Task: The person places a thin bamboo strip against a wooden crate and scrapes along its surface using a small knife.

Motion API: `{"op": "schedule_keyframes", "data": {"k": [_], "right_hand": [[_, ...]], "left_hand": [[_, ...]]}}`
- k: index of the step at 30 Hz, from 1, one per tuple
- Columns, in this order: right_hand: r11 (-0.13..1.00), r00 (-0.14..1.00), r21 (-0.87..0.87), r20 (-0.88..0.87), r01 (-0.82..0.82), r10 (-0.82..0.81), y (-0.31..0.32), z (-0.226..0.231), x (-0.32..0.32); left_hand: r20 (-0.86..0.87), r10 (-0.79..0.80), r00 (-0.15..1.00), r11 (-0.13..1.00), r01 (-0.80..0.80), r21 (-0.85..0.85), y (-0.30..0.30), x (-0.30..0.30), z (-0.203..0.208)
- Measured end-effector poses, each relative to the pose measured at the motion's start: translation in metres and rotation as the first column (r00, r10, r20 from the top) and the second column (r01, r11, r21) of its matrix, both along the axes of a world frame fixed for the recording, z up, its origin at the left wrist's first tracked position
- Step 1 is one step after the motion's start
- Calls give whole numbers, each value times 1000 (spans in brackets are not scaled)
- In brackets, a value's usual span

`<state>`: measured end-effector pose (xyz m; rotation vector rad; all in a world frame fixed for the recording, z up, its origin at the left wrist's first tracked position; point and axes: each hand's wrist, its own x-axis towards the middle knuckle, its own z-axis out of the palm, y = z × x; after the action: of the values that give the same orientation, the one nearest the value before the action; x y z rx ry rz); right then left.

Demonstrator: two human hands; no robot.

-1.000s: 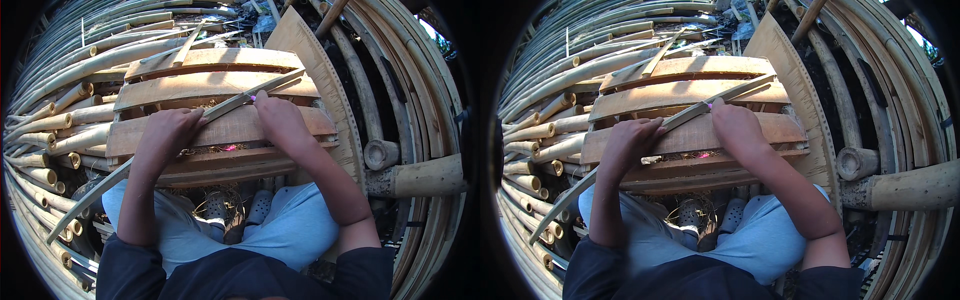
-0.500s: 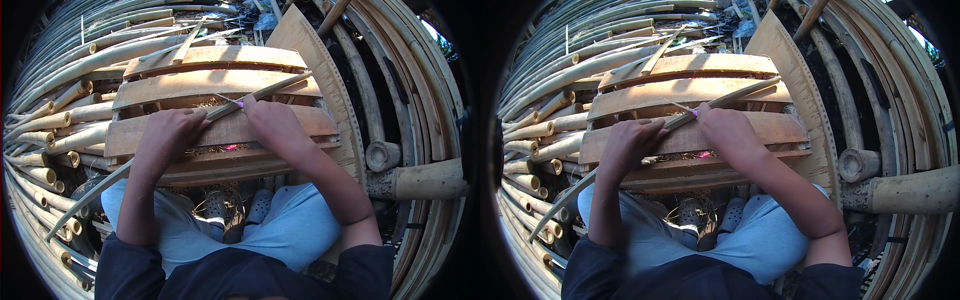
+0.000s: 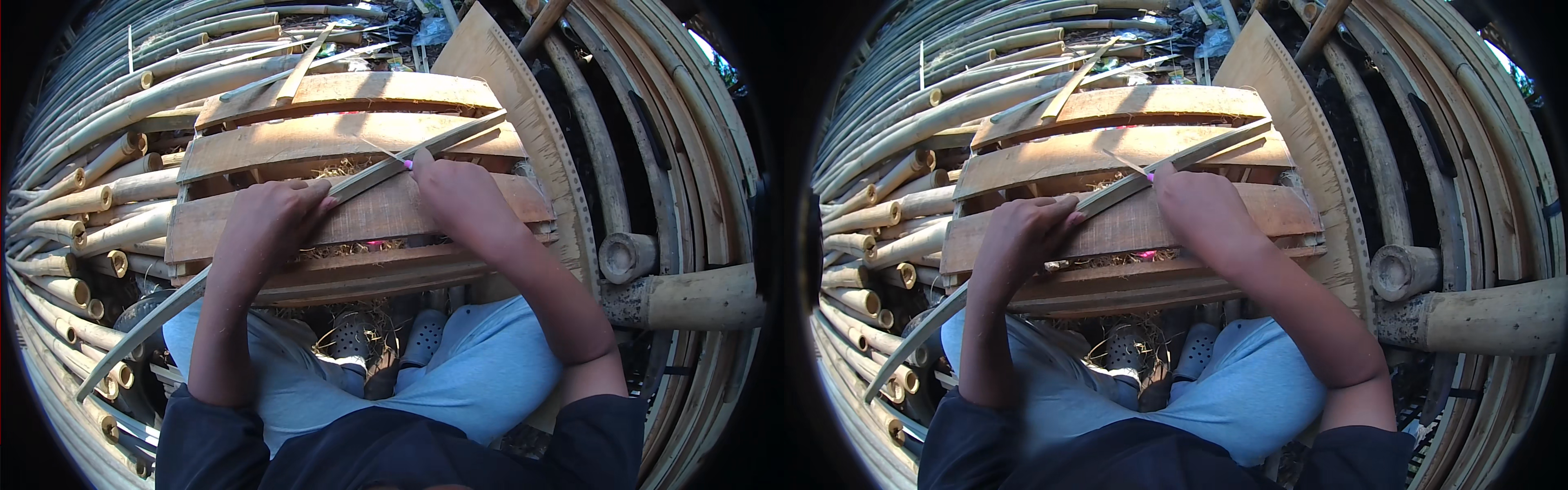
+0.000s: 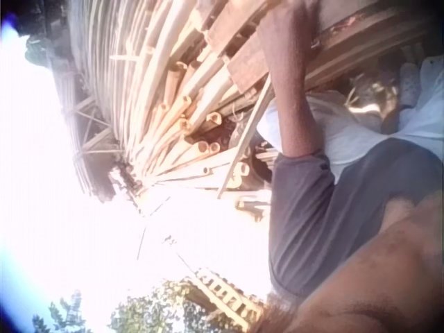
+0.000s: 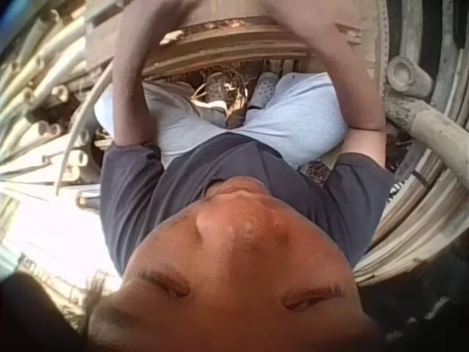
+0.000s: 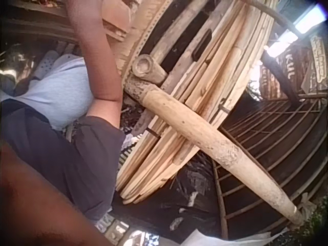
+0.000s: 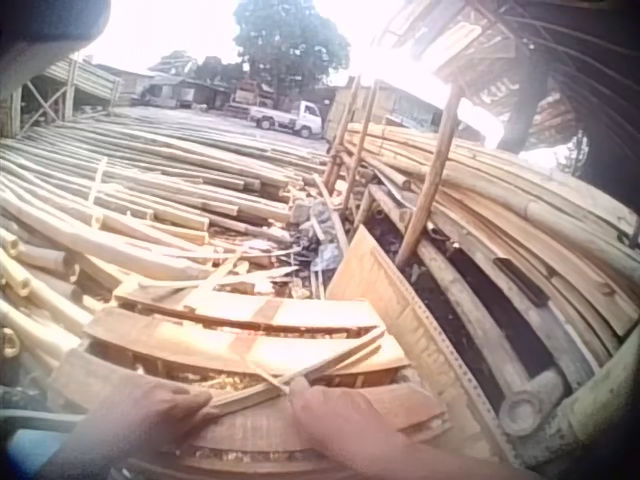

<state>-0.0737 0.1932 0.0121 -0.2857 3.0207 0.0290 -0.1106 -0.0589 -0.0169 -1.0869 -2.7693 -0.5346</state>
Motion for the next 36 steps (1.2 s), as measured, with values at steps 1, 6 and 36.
{"op": "schedule_keyframes", "data": {"k": [1,6,36], "right_hand": [[1000,1000,0,2,0,0,4,-2,-2],[992,989,62,-107,112,-105,40,-3,-13],[993,994,44,-36,106,-105,48,-3,-22]], "left_hand": [[2,0,1000,1000,0,0,0,-1,0],[29,10,1000,1000,-9,-30,4,1,7],[72,-4,997,999,0,53,7,-1,6]]}}
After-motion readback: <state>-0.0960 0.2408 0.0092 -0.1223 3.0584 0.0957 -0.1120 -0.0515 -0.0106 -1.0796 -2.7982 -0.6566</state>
